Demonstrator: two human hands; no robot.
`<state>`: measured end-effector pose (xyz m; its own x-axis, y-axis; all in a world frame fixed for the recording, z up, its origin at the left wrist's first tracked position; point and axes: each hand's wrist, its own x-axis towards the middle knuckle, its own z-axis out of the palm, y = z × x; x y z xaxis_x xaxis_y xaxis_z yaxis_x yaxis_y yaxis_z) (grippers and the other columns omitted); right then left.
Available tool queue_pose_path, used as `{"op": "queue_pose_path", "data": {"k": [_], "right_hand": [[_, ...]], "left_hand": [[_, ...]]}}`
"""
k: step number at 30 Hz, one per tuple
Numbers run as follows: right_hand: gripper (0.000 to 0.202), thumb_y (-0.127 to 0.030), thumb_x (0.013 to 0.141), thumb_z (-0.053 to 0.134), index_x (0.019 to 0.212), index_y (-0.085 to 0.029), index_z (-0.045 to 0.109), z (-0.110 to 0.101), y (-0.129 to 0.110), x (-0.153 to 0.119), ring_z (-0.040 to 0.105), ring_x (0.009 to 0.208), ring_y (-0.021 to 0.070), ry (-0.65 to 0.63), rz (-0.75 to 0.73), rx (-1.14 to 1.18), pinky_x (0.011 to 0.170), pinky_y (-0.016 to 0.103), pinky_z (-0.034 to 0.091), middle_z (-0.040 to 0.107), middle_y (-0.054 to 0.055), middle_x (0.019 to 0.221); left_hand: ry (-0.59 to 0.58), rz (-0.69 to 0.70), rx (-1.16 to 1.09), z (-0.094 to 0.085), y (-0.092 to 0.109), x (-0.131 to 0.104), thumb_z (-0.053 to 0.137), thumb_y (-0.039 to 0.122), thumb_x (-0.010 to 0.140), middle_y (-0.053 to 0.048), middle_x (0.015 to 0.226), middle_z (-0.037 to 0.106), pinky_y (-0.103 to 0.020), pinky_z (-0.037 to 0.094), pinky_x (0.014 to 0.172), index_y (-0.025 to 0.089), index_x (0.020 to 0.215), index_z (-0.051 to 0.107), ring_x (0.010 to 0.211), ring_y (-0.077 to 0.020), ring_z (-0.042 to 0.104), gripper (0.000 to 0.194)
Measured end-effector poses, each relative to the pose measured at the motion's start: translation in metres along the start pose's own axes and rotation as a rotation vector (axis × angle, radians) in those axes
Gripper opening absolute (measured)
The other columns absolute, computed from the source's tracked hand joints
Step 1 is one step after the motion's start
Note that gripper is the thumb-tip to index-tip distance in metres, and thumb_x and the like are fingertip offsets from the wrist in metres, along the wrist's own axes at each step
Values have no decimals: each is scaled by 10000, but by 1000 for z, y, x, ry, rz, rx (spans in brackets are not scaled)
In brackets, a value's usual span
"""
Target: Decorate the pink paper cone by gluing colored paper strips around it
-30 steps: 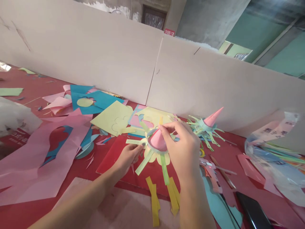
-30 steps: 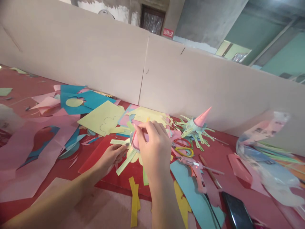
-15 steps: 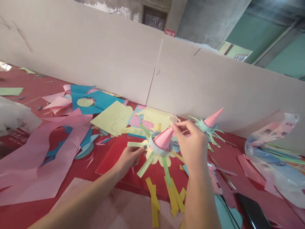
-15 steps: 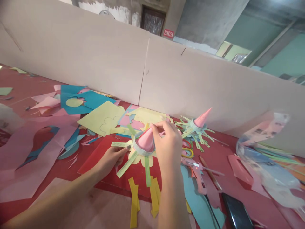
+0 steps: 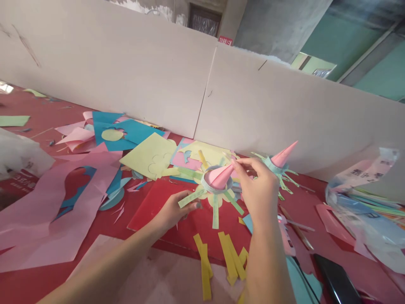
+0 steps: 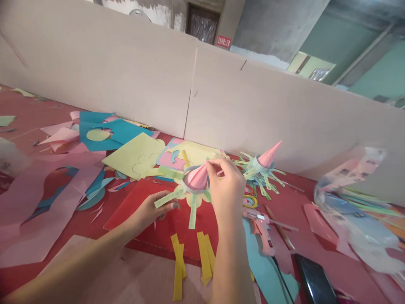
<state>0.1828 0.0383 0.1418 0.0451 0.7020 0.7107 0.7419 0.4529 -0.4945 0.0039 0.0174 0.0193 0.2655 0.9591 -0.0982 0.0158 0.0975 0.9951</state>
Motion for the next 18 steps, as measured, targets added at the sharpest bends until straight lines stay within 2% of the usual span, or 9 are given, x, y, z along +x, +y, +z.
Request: {"op": "queue_pose_path", "data": {"k": [3,7,11,15,18], "right_hand": [[131,-310,823,601,770,-197,642,2,1,0,554,625,114,4,24,29,609,246,449,665,-2,758],[144,-318,823,599,768,-190,637,11,6,-1,585,655,121,-9,41,87,613,243,463,666,7,754],[142,-312,822,594,784,-183,639,20,14,-1,588,651,123,-15,45,104,605,244,467,667,19,768],[125,-289,817,594,777,-184,649,23,21,-1,595,676,129,-36,21,101,626,248,471,673,25,780],[118,-279,811,597,760,-186,649,25,24,-1,592,675,129,-51,32,98,622,242,465,669,19,754]], "left_hand": [[-17,27,25,4,-3,-2,564,413,794,-3,634,576,-204,298,420,155,803,610,440,-67,369,262],[95,62,48,8,-3,-3,568,346,772,-38,698,634,-221,366,487,156,766,621,535,-115,488,198],[175,180,227,4,-4,-2,559,351,780,-42,727,647,-245,408,603,169,734,619,673,-164,562,197],[392,101,214,-5,-7,2,507,388,820,-19,693,621,-220,339,481,178,777,581,506,-108,460,227],[529,63,211,-10,-5,3,471,408,846,8,625,570,-216,311,463,185,757,554,469,-98,411,254]]}}
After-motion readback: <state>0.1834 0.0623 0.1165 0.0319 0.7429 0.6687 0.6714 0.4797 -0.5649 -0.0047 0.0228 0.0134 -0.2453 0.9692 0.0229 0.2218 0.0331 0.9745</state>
